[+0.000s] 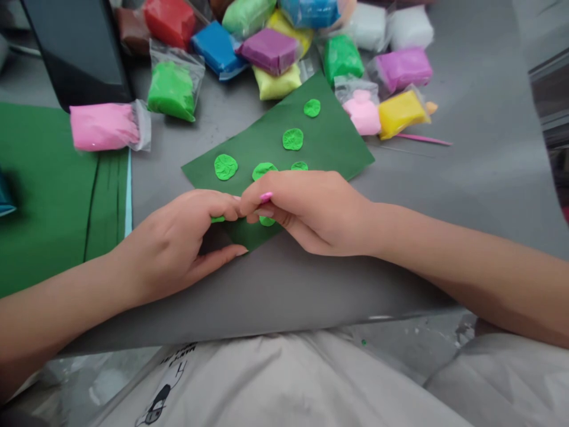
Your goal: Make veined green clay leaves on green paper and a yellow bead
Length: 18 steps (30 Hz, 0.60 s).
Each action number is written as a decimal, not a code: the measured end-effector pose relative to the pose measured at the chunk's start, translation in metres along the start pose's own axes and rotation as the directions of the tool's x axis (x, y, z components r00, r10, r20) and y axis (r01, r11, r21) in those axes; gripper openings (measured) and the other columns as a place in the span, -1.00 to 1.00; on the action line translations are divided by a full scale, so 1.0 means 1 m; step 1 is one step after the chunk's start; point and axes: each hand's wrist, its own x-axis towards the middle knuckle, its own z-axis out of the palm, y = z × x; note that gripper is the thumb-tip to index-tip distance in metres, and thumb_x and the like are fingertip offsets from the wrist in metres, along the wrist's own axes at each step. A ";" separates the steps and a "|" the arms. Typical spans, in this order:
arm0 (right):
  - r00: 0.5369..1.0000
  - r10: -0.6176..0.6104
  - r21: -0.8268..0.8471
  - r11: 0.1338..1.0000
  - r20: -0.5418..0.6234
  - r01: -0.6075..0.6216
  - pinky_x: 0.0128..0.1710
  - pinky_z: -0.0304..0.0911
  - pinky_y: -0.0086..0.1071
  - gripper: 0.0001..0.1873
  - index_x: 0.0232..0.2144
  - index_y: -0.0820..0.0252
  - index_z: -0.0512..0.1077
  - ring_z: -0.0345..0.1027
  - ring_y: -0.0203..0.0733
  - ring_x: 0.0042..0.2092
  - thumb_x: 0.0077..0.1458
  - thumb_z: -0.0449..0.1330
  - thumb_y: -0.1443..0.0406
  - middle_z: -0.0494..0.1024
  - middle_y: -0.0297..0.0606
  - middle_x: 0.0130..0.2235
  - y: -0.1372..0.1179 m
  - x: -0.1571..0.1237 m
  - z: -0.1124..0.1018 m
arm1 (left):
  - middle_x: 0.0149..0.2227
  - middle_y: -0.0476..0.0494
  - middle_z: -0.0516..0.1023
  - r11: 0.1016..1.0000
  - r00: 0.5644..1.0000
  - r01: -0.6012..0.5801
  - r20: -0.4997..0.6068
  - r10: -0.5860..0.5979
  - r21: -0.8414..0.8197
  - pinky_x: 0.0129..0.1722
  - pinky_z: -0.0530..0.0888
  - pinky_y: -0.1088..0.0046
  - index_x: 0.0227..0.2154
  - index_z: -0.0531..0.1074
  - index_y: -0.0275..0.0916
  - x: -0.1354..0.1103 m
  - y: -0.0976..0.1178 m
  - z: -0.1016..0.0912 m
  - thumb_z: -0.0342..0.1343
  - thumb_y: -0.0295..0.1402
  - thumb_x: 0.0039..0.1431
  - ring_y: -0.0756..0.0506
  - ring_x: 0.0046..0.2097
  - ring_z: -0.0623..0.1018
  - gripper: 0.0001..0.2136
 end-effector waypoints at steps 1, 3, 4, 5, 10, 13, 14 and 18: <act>1.000 -0.004 0.005 1.000 0.003 0.004 -0.15 0.50 -0.41 -0.74 -0.03 -0.01 0.39 0.64 -0.29 -0.12 0.50 -0.03 0.43 0.69 -0.35 -0.13 0.000 0.000 0.000 | 0.06 -0.27 0.67 1.000 1.000 -0.003 -0.002 0.003 0.005 0.11 0.65 0.14 0.11 0.32 -0.22 0.000 0.000 0.000 0.20 -0.45 0.42 -0.26 0.11 0.68 -0.72; 1.000 -0.010 0.019 1.000 0.008 0.010 -0.14 0.49 -0.42 -0.73 -0.03 -0.01 0.39 0.63 -0.29 -0.11 0.49 -0.03 0.43 0.68 -0.36 -0.12 0.001 0.000 0.000 | 0.06 -0.28 0.67 1.000 1.000 -0.009 -0.005 0.009 0.011 0.10 0.65 0.15 0.10 0.32 -0.24 0.001 0.001 0.000 0.20 -0.46 0.42 -0.27 0.10 0.68 -0.73; 1.000 -0.012 0.025 1.000 0.008 0.011 -0.15 0.49 -0.42 -0.74 -0.03 -0.01 0.39 0.64 -0.29 -0.11 0.49 -0.03 0.43 0.68 -0.36 -0.13 0.001 0.000 0.001 | 0.05 -0.28 0.67 1.000 1.000 -0.010 -0.007 0.010 0.012 0.09 0.65 0.15 0.09 0.33 -0.25 0.001 0.001 0.000 0.20 -0.46 0.42 -0.26 0.09 0.68 -0.73; 1.000 -0.009 0.026 1.000 0.009 0.008 -0.15 0.50 -0.42 -0.74 -0.03 -0.02 0.39 0.64 -0.29 -0.12 0.50 -0.03 0.42 0.68 -0.37 -0.13 0.001 0.000 0.001 | 0.05 -0.28 0.67 1.000 1.000 -0.011 -0.008 0.011 0.010 0.09 0.65 0.15 0.09 0.33 -0.24 0.001 0.001 0.000 0.20 -0.46 0.42 -0.26 0.09 0.68 -0.73; 0.999 -0.018 -0.002 1.000 0.039 0.018 -0.17 0.49 -0.43 -0.74 -0.03 -0.01 0.39 0.64 -0.30 -0.13 0.50 -0.03 0.42 0.69 -0.37 -0.13 0.001 0.001 0.000 | 0.06 -0.25 0.66 1.000 1.000 -0.003 0.006 0.003 0.008 0.10 0.64 0.16 0.10 0.32 -0.21 0.001 0.001 0.000 0.18 -0.43 0.44 -0.25 0.10 0.67 -0.74; 0.998 -0.041 -0.018 0.999 0.052 0.042 -0.23 0.48 -0.44 -0.71 0.00 -0.02 0.40 0.66 -0.29 -0.11 0.48 -0.02 0.44 0.71 -0.35 -0.10 0.002 0.002 -0.001 | 0.05 -0.20 0.65 1.000 1.000 0.004 0.010 -0.004 0.012 0.09 0.65 0.17 0.10 0.30 -0.16 0.001 0.001 0.001 0.18 -0.42 0.44 -0.24 0.09 0.68 -0.73; 0.998 -0.042 -0.031 0.999 0.048 0.043 -0.26 0.48 -0.43 -0.72 0.00 -0.01 0.40 0.66 -0.27 -0.11 0.48 0.00 0.45 0.71 -0.34 -0.10 0.002 0.002 0.000 | 0.04 -0.19 0.64 1.000 1.000 0.007 -0.006 -0.007 0.007 0.07 0.66 0.18 0.10 0.29 -0.15 0.000 0.001 0.002 0.19 -0.42 0.43 -0.23 0.07 0.68 -0.72; 0.996 -0.047 -0.065 0.997 0.071 0.051 -0.21 0.51 -0.38 -0.79 -0.01 0.04 0.38 0.66 -0.23 -0.12 0.49 0.03 0.43 0.71 -0.30 -0.11 0.000 0.006 0.000 | 0.05 -0.20 0.54 0.994 0.987 0.058 -0.144 -0.071 -0.091 0.05 0.70 0.20 0.15 0.18 -0.15 -0.003 0.002 0.008 0.22 -0.41 0.42 -0.20 0.04 0.69 -0.62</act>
